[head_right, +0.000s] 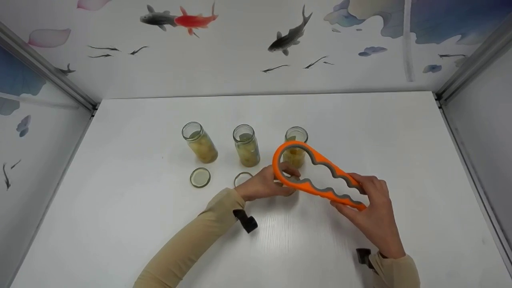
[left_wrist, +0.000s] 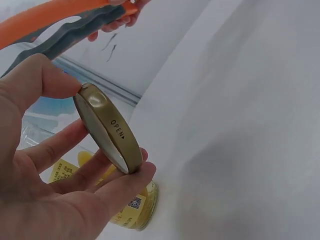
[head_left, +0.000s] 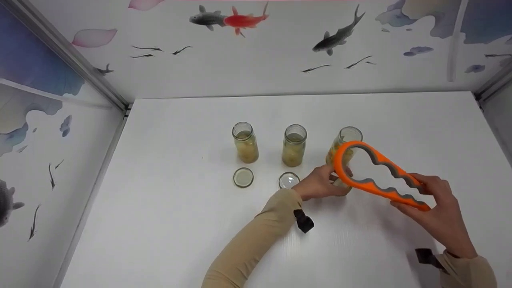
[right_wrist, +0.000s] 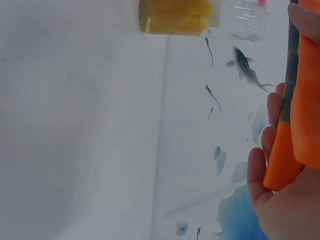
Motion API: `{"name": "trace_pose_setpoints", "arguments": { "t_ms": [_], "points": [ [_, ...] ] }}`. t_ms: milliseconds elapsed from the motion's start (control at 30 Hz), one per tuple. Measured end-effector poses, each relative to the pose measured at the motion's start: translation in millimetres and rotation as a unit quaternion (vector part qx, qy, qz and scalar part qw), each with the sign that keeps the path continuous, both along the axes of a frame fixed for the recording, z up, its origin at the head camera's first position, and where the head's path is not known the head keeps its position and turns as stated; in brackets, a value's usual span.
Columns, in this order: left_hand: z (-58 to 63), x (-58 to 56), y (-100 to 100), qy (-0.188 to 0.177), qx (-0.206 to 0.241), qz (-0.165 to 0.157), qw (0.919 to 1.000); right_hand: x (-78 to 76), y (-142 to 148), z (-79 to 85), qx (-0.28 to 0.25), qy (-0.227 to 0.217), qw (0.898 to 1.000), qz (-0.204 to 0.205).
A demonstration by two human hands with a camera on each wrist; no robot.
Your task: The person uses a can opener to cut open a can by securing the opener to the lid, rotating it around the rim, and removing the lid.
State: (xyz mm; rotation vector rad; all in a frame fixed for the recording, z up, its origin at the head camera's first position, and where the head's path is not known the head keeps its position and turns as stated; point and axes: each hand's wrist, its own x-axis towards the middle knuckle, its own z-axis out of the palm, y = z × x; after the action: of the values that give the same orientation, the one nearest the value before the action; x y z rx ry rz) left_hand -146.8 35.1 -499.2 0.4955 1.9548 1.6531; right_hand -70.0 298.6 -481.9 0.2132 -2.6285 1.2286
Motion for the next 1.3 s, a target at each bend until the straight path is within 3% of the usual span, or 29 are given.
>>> {"name": "trace_pose_setpoints", "arguments": {
  "t_ms": [100,200,400,500,667,767,1033,1300],
  "points": [
    [-1.2,-2.8,4.2,0.056,-0.052,-0.024,0.9968,1.8,1.7,-0.5,0.006,-0.002,1.000,-0.006],
    [-4.1,-5.7,7.8,0.117,-0.119,-0.050,0.9848,3.5,3.0,-0.8,0.003,-0.005,1.000,-0.015],
    [-8.7,-8.0,11.4,0.243,-0.223,-0.090,0.9399,4.8,4.8,-3.2,0.000,-0.001,1.000,-0.026],
    [-9.0,-7.0,13.1,0.279,-0.263,-0.100,0.9182,5.6,5.6,-5.1,0.003,0.002,1.000,-0.029],
    [-7.6,-6.4,19.1,0.307,-0.337,-0.122,0.8817,7.1,6.8,-7.3,0.007,0.000,0.999,-0.036],
    [-7.7,-5.6,23.0,0.319,-0.362,-0.143,0.8638,7.8,7.6,-7.4,0.004,-0.003,0.999,-0.039],
    [-15.6,-5.5,30.1,0.345,-0.376,-0.171,0.8427,10.0,7.4,-6.6,0.001,-0.017,0.999,-0.040],
    [-18.2,-6.4,32.9,0.385,-0.422,-0.181,0.8004,10.4,7.9,-7.9,-0.005,-0.018,0.999,-0.041]
  ]
}}
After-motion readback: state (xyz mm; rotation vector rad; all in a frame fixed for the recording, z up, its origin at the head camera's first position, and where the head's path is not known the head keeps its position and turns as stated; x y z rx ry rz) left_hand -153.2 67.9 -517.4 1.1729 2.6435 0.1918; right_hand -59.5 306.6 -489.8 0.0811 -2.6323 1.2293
